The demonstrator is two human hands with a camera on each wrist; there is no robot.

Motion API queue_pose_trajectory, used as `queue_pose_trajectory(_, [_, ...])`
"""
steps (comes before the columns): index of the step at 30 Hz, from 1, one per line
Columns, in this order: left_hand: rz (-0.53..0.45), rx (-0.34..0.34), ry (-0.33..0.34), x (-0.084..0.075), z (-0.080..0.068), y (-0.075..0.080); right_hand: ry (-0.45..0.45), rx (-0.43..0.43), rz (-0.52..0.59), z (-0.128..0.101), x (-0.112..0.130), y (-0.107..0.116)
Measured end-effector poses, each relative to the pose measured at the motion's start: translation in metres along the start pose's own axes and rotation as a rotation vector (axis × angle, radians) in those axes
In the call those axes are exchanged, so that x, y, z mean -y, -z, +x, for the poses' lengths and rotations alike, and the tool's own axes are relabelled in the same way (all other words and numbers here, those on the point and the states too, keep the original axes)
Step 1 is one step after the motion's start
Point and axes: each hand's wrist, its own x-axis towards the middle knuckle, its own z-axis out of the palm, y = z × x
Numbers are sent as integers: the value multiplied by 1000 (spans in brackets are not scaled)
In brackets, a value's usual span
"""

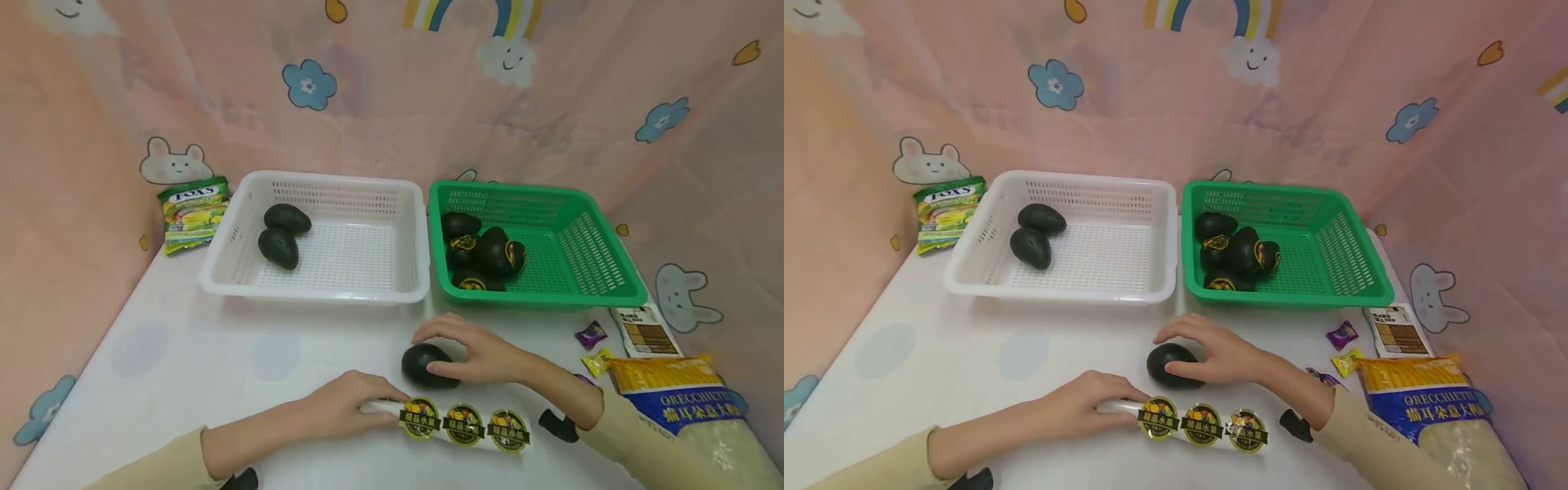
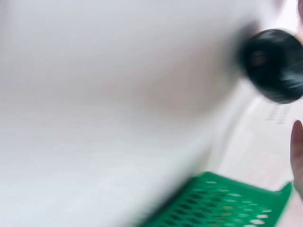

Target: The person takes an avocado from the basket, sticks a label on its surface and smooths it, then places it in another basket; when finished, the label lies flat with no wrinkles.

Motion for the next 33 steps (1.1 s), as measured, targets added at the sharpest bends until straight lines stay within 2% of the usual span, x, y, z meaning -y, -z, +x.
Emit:
queue_pose_trajectory(3, [-50, -29, 28, -2, -2, 11, 69, -79, -40, -3, 15, 1])
queue_pose_trajectory(6, [-58, -60, 36, -5, -2, 18, 61, -80, -64, -7, 27, -1])
queue_pose_trajectory(8, [-67, -67, 34, -6, -1, 20, 35, -79, -67, -9, 31, -4])
queue_pose_trajectory(12, [-83, -73, 40, -5, -1, 18, -45, -116, 25, -13, 33, -9])
queue_pose_trajectory(16, [-32, -68, 111, -3, -4, 12, -145, -163, 159, -16, 31, -7])
queue_pose_trajectory(19, [60, -83, 171, -3, -4, 8, -198, -185, 178, -18, 30, -3])
queue_pose_trajectory(21, [70, -139, 196, -4, -1, 6, -215, -183, 154, -18, 30, -2])
queue_pose_trajectory(23, [19, -220, 190, -8, 6, 7, -218, -176, 126, -19, 31, -3])
queue_pose_trajectory(26, [-140, -300, 170, -12, 18, 9, -219, -175, 95, -18, 32, -5])
queue_pose_trajectory(29, [-236, -308, 193, -14, 27, 11, -253, -202, 60, -19, 33, -7])
queue_pose_trajectory(33, [-258, -308, 266, -14, 34, 14, -336, -234, 52, -24, 32, -10])
